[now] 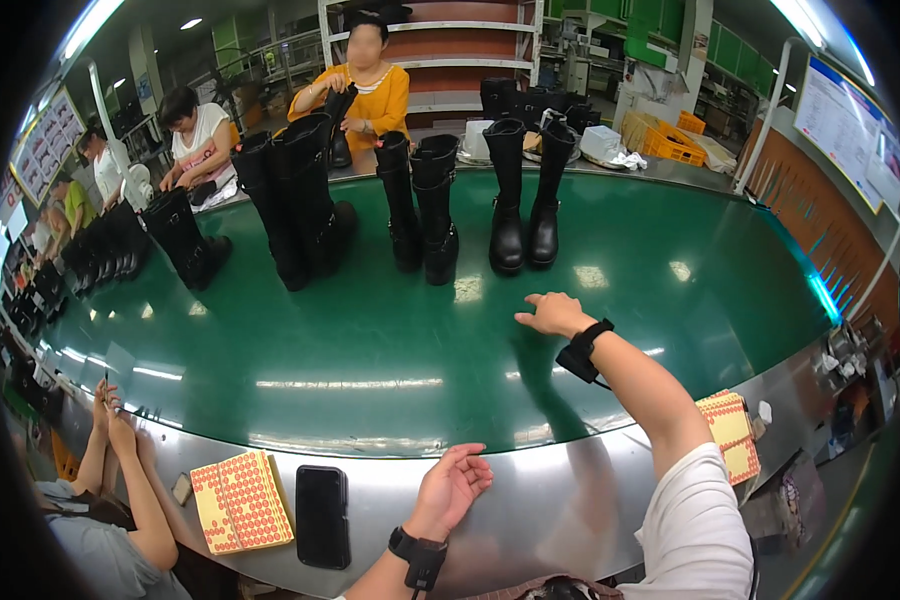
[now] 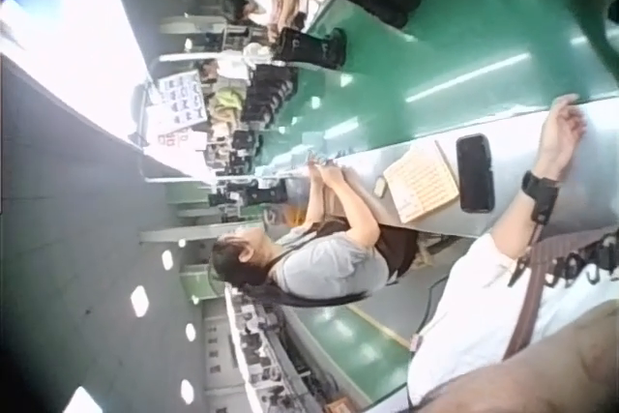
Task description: Inspecting, zipping, and preparing boots on an assembly line.
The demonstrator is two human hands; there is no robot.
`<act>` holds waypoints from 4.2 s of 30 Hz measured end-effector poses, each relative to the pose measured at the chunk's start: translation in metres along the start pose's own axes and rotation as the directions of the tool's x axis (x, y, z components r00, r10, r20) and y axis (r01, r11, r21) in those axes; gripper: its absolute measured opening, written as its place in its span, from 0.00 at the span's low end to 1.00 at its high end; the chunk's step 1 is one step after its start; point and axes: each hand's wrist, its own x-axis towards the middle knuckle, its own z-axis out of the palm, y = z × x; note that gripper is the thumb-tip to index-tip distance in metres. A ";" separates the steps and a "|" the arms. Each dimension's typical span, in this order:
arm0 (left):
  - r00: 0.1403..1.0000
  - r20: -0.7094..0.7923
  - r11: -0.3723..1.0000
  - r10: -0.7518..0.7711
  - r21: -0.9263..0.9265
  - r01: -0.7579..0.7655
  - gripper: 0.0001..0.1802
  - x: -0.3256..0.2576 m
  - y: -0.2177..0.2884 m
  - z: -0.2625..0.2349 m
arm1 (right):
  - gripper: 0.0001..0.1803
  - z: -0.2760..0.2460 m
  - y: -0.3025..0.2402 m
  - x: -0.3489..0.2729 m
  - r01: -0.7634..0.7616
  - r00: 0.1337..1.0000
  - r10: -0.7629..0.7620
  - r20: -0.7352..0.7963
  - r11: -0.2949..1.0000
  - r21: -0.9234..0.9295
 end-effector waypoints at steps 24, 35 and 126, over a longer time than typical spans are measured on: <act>0.925 0.376 0.780 0.049 0.565 -0.271 0.34 -0.016 -0.025 0.032 | 0.28 0.094 -0.079 -0.255 0.434 0.843 -0.436 -0.314 0.206 0.877; 0.919 0.394 0.799 -0.021 0.560 -0.222 0.32 -0.012 -0.022 0.049 | 0.27 0.094 -0.061 -0.261 0.350 0.812 -0.493 -0.313 -0.017 0.936; 0.948 0.283 0.839 -0.146 0.543 -0.033 0.24 -0.011 -0.027 0.030 | 0.20 0.117 -0.060 -0.243 0.071 0.833 -0.537 -0.129 -0.127 0.989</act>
